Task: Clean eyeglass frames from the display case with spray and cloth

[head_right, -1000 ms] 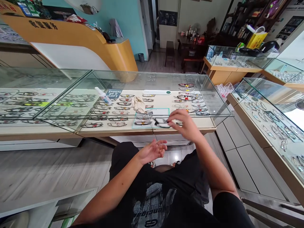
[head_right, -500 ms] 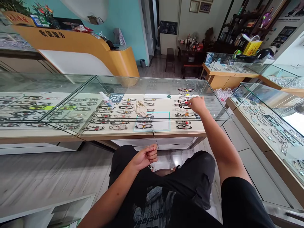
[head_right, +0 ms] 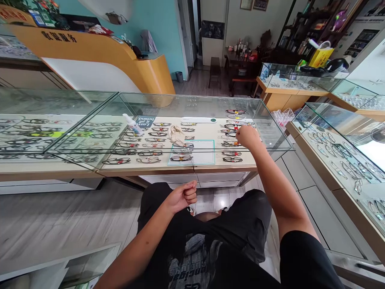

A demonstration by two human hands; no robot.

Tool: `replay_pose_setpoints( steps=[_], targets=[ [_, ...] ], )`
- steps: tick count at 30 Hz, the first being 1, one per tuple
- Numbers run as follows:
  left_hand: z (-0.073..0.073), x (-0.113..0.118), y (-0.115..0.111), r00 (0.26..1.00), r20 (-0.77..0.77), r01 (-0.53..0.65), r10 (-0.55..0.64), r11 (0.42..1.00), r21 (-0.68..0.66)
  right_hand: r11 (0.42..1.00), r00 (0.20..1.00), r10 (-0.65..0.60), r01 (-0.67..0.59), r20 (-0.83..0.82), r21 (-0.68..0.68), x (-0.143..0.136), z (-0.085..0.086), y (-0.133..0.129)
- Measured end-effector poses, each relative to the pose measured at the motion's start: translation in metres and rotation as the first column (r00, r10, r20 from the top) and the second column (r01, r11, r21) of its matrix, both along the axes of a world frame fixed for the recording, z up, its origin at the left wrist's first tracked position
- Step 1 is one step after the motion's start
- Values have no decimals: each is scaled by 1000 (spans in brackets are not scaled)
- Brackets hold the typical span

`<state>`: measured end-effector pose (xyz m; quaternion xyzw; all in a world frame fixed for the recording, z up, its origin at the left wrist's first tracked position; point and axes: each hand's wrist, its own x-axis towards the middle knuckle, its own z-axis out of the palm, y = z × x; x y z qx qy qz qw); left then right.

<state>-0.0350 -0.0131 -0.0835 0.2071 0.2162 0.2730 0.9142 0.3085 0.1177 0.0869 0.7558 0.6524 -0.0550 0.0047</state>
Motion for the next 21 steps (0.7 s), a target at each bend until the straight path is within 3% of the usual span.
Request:
replay_pose_setpoints(
  steps=[13, 17, 21],
  targets=[
    [-4, -4, 0, 1000, 9, 3, -3, 999, -41, 986, 998, -53, 55, 17, -158, -20, 0, 7],
    [-7, -6, -2, 1000, -8, 11, -11, 999, -32, 992, 999, -42, 43, 11, -116, -19, 5, -4],
    [-7, -10, 0, 999, -28, 17, -18, 1000, -25, 1000, 999, -5, 5, -38, -3, -16, 15, -32]
  ],
)
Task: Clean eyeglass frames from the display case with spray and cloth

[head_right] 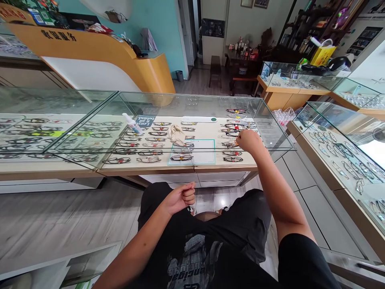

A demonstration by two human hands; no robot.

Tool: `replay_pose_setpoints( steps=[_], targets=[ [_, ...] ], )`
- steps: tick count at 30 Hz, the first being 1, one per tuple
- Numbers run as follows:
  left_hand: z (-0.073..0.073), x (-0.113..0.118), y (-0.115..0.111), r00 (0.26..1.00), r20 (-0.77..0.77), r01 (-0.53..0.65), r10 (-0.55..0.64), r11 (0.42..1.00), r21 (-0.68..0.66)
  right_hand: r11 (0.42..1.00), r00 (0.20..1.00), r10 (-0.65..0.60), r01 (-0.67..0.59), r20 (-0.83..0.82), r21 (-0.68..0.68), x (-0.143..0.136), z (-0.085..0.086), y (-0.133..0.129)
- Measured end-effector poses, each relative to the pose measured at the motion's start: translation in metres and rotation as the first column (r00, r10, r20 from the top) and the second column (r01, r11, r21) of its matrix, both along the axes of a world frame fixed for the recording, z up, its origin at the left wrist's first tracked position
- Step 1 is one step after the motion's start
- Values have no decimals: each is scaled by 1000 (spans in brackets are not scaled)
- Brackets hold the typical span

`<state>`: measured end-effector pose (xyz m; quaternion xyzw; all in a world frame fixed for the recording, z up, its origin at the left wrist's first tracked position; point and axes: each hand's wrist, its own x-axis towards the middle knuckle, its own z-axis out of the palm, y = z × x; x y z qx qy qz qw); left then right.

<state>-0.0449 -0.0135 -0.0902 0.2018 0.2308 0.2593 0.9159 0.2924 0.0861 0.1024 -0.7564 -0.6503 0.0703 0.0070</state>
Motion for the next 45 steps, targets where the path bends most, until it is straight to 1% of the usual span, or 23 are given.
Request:
replay_pose_setpoints(
  steps=[2, 3, 5, 7, 9, 11, 12, 14, 17, 20, 24, 26, 30, 33, 35, 37, 40, 42, 45],
  targets=[
    [7, -1, 5, 1000, -22, -7, 7, 1000, 24, 991, 986, 88, -73, -139, 113, -3, 5, -18],
    [12, -1, 8, 999, -46, -14, 17, 998, 60, 976, 959, 164, -124, -230, 177, -7, 6, -28],
    [29, 2, 16, 991, -124, -30, 53, 983, 181, 929, 853, 340, -239, -395, 283, -18, 6, -46],
    [49, 8, 23, 971, -212, -42, 114, 947, 318, 875, 724, 474, -327, -500, 355, -33, 0, -62],
    [68, 16, 29, 943, -271, -62, 190, 906, 420, 840, 627, 540, -367, -562, 399, -48, -11, -76],
    [83, 25, 31, 926, -292, -76, 242, 873, 481, 821, 560, 571, -378, -600, 429, -61, -25, -86],
    [89, 29, 31, 924, -289, -81, 251, 865, 495, 812, 533, 583, -377, -613, 444, -66, -32, -91],
    [94, 36, 29, 931, -273, -80, 244, 863, 498, 795, 498, 606, -372, -620, 478, -75, -46, -99],
    [93, 40, 25, 930, -281, -74, 237, 869, 488, 767, 490, 641, -384, -591, 513, -83, -61, -108],
    [89, 39, 23, 920, -301, -82, 252, 873, 480, 754, 492, 656, -396, -572, 524, -86, -68, -114],
    [82, 36, 23, 916, -294, -123, 275, 887, 445, 778, 482, 628, -370, -611, 508, -87, -70, -117],
    [79, 35, 23, 906, -303, -132, 297, 876, 464, 788, 479, 616, -367, -626, 495, -87, -70, -118],
    [75, 35, 22, 874, -315, -125, 369, 799, 588, 795, 473, 607, -366, -639, 484, -91, -71, -120],
    [74, 35, 21, 851, -327, -119, 412, 756, 644, 810, 456, 587, -336, -669, 481, -95, -73, -121],
    [76, 35, 19, 827, -350, -99, 441, 726, 680, 833, 449, 553, -296, -702, 467, -97, -76, -122],
    [77, 35, 16, 791, -380, -64, 479, 683, 728, 863, 454, 504, -249, -734, 439, -100, -81, -123],
    [79, 34, 13, 754, -409, -5, 513, 628, 778, 915, 450, 400, -144, -799, 377, -102, -90, -122],
    [78, 34, 12, 745, -422, 26, 516, 610, 792, 947, 403, 315, -78, -859, 310, -103, -96, -121],
    [77, 32, 10, 733, -435, 72, 523, 577, 813, 978, 284, 210, -74, -935, 197, -101, -104, -118]
  ],
)
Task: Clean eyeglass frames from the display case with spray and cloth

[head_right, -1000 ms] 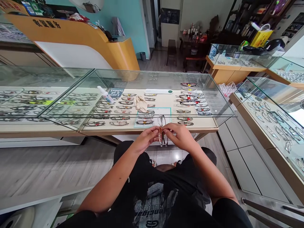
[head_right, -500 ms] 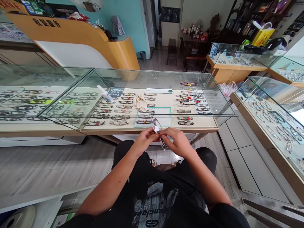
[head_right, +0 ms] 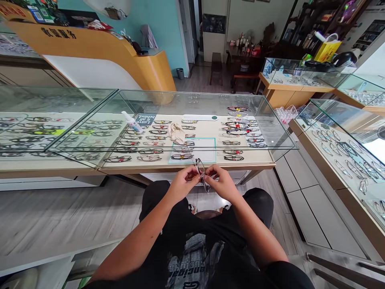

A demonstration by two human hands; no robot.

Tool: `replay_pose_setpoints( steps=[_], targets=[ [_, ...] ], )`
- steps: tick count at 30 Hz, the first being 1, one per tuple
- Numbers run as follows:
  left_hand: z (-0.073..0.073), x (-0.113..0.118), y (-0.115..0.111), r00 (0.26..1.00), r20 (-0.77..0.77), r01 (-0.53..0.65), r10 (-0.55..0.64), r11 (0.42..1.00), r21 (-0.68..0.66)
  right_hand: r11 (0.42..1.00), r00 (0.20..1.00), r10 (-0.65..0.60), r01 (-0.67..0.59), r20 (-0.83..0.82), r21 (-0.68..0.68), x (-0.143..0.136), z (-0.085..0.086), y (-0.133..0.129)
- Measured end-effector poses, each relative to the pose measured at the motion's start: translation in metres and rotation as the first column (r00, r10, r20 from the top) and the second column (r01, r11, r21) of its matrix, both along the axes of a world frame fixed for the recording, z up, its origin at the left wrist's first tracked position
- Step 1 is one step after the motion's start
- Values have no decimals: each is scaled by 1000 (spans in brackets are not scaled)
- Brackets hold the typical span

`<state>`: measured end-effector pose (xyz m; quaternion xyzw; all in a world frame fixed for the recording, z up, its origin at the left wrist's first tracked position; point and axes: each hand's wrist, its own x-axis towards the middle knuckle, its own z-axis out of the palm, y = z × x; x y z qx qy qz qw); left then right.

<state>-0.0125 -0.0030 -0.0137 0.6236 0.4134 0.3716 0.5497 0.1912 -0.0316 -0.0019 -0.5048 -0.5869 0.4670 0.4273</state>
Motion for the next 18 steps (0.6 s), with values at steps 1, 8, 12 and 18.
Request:
replay_pose_setpoints(
  steps=[1, 8, 12, 18],
  targets=[
    [1, -1, 0, 1000, -13, 8, -8, 1000, 12, 999, 999, 19, -21, -46, -32, 1, -2, 1],
    [11, -3, -6, 996, -50, 81, -77, 993, 86, 982, 954, 28, -82, -299, -170, 4, -9, 0],
    [9, -7, -5, 994, -105, 48, -33, 989, 138, 973, 946, 12, -85, -323, -214, 7, -6, -1],
    [8, -27, 8, 982, -172, -35, 80, 968, 249, 954, 950, 31, -121, -310, -274, 24, -11, -2]
  ],
)
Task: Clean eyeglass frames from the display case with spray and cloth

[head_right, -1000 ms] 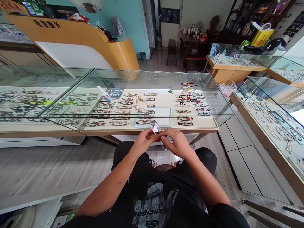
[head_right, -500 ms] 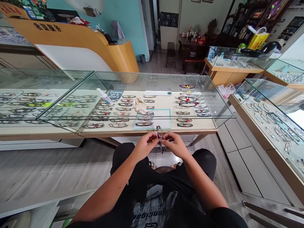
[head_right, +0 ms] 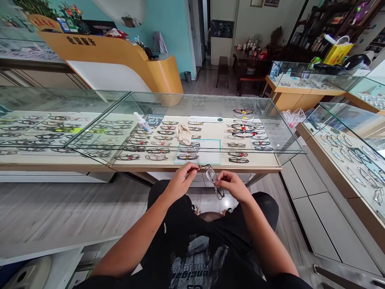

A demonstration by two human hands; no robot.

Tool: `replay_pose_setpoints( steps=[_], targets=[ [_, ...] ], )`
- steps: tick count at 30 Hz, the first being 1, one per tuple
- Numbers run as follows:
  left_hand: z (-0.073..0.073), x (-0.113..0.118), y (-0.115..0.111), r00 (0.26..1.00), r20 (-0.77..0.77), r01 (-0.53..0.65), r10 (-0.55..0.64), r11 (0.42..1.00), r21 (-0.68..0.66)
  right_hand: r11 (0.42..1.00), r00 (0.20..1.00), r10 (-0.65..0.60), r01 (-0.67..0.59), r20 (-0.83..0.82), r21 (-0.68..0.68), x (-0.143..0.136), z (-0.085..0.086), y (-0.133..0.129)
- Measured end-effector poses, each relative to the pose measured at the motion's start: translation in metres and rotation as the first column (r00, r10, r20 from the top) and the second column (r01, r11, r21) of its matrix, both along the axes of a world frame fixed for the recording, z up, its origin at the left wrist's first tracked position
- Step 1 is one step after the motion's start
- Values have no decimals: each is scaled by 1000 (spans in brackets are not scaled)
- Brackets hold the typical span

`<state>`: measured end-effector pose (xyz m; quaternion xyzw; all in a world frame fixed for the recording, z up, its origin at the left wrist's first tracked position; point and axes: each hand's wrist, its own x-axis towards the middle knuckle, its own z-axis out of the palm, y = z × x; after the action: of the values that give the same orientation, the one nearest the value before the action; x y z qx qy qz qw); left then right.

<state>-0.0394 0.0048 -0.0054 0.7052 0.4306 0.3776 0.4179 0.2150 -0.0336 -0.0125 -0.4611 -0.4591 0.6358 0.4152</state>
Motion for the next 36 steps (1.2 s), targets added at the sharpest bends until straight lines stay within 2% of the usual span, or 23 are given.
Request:
replay_pose_setpoints(
  steps=[6, 9, 12, 13, 14, 15, 17, 19, 21, 26, 30, 36],
  targets=[
    [5, -9, 5, 999, -35, -6, 8, 999, 45, 998, 997, 60, -60, 47, -3, 7, -3, -3],
    [5, -10, 5, 995, -72, -60, 73, 983, 175, 999, 999, 31, -31, 17, 9, 7, -3, -4],
    [2, -12, 1, 962, 9, -253, 272, 880, 402, 1000, 1000, -11, 12, -19, 6, 7, -3, -4],
    [2, -12, -1, 955, 34, -280, 295, 854, 439, 1000, 999, -18, 18, -32, -2, 7, -4, -4],
    [1, -11, -4, 962, 34, -257, 271, 857, 447, 1000, 999, -19, 18, -44, -9, 7, -4, -4],
    [1, -9, -8, 980, 8, -184, 199, 886, 425, 1000, 998, -15, 14, -56, -14, 6, -5, -4],
    [0, -4, -17, 998, -63, 39, -21, 950, 310, 1000, 997, 1, -3, -73, -16, 4, -5, -4],
    [0, 2, -24, 979, -87, 200, -186, 960, 198, 1000, 997, 16, -18, -79, -18, 1, -4, -5],
    [-3, 8, -27, 965, -87, 260, -249, 954, 148, 999, 996, 22, -24, -82, -22, -2, -3, -6],
    [-15, 10, -25, 952, -163, 285, -257, 941, 183, 999, 994, 43, -45, -101, -21, -5, 0, -7],
    [-22, 8, -21, 945, -233, 294, -229, 908, 298, 999, 994, 36, -38, -102, -23, -6, 2, -7],
    [-22, 10, -17, 920, -379, 320, -99, 746, 584, 999, 992, 37, -38, -119, -5, -11, 10, -11]
  ],
)
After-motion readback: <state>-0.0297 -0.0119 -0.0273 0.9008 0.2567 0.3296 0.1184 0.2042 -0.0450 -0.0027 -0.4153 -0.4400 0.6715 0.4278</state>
